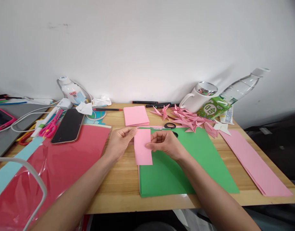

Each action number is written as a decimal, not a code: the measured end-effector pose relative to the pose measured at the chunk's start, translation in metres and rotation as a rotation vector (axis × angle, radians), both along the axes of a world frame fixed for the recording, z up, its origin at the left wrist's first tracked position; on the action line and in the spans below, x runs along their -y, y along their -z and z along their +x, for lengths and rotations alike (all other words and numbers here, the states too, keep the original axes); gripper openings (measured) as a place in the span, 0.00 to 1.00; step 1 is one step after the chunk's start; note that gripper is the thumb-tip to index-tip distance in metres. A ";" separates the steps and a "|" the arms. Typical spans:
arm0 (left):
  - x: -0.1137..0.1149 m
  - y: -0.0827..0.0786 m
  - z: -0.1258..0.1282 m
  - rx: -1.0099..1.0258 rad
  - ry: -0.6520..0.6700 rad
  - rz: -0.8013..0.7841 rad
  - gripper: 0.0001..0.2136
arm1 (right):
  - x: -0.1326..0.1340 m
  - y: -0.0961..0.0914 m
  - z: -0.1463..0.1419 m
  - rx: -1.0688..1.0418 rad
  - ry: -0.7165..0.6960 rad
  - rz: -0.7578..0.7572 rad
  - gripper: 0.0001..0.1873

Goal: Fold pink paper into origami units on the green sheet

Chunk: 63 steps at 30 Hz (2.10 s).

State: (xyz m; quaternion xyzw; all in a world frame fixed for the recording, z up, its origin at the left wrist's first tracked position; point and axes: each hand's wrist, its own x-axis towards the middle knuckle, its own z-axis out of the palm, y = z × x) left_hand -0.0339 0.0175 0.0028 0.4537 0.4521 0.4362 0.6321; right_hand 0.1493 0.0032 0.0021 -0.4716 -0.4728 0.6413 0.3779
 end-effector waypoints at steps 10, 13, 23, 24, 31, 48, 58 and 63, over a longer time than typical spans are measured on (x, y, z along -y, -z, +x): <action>0.005 -0.001 0.005 -0.235 0.151 0.107 0.22 | -0.005 -0.006 0.018 0.070 0.131 -0.135 0.23; 0.007 0.003 0.007 -0.449 0.099 0.429 0.08 | 0.006 -0.011 0.028 0.128 0.153 -0.204 0.26; 0.013 0.021 0.015 -0.547 0.446 0.842 0.09 | 0.026 0.010 0.036 0.272 0.141 -0.228 0.32; 0.013 0.023 0.015 -0.560 0.470 0.854 0.10 | 0.025 0.011 0.036 0.298 0.136 -0.226 0.31; 0.014 0.029 0.017 -0.632 0.607 0.933 0.13 | 0.018 0.006 0.033 0.442 0.083 -0.234 0.31; 0.010 0.033 0.020 -0.643 0.518 0.988 0.08 | 0.009 -0.012 0.029 1.080 -0.248 0.031 0.06; -0.002 0.039 0.022 -0.711 0.382 0.982 0.06 | 0.008 -0.020 0.025 1.171 -0.348 0.084 0.05; -0.012 0.040 0.027 -0.767 0.340 0.956 0.06 | 0.008 -0.022 0.025 1.163 -0.369 0.078 0.04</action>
